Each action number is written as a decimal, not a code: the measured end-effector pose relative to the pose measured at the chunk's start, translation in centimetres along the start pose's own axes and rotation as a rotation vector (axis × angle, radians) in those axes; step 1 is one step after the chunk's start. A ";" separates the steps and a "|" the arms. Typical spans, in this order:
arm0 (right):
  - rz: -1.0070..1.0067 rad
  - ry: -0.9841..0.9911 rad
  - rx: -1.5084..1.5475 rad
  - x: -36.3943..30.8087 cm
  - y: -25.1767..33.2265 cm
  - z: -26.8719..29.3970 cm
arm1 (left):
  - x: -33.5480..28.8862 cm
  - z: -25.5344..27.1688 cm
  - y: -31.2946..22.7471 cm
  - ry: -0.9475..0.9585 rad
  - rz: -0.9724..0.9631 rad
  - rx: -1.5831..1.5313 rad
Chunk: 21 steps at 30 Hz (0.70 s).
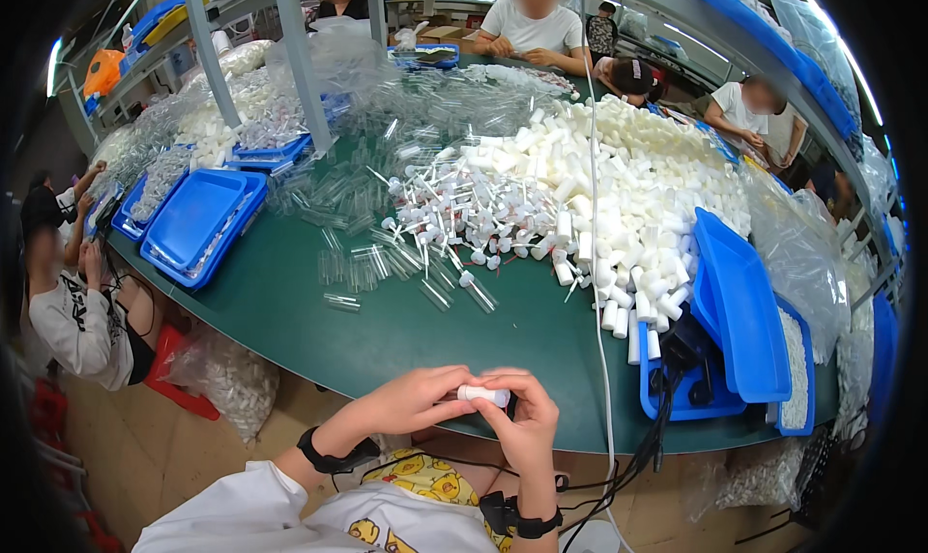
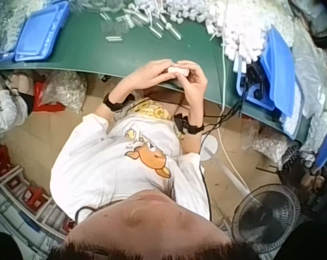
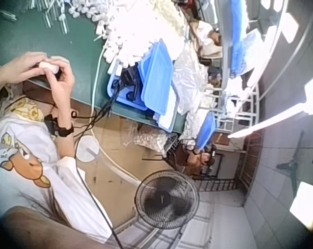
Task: The person inserts a white cylindrical foam piece into a clear plastic tube, then places the assembled unit on the table. They repeat this process with additional components from the piles on the table.
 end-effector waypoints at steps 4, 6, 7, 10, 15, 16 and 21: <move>-0.003 0.079 -0.049 0.4 0.1 -0.2 | 0.0 -0.6 0.2 -0.018 0.064 0.062; -0.011 0.101 -0.010 0.6 0.2 -0.4 | -0.1 -0.6 0.5 -0.053 0.056 0.073; -0.012 0.092 0.030 0.8 0.4 -0.4 | 0.0 -0.6 0.6 -0.051 0.062 0.078; 0.005 0.075 0.005 0.8 0.6 -0.5 | 0.1 -0.4 0.5 -0.055 0.069 0.084; -0.011 0.029 -0.083 0.8 0.8 -0.9 | 0.7 -0.8 0.0 -0.051 0.057 0.121; -0.008 0.045 -0.105 1.0 0.9 -1.0 | 0.9 -0.9 0.0 -0.046 0.064 0.121; 0.011 0.083 -0.124 1.2 1.0 -0.7 | 1.7 -1.6 -0.1 -0.066 0.007 0.102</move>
Point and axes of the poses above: each hand's wrist, its own x-axis towards the middle knuckle, its own z-axis out of the back of the hand, y = z × x, the point moved 7 cm from there along x, towards the middle knuckle, and after that the axes turned 15 degrees about y, right-handed, at the moved point
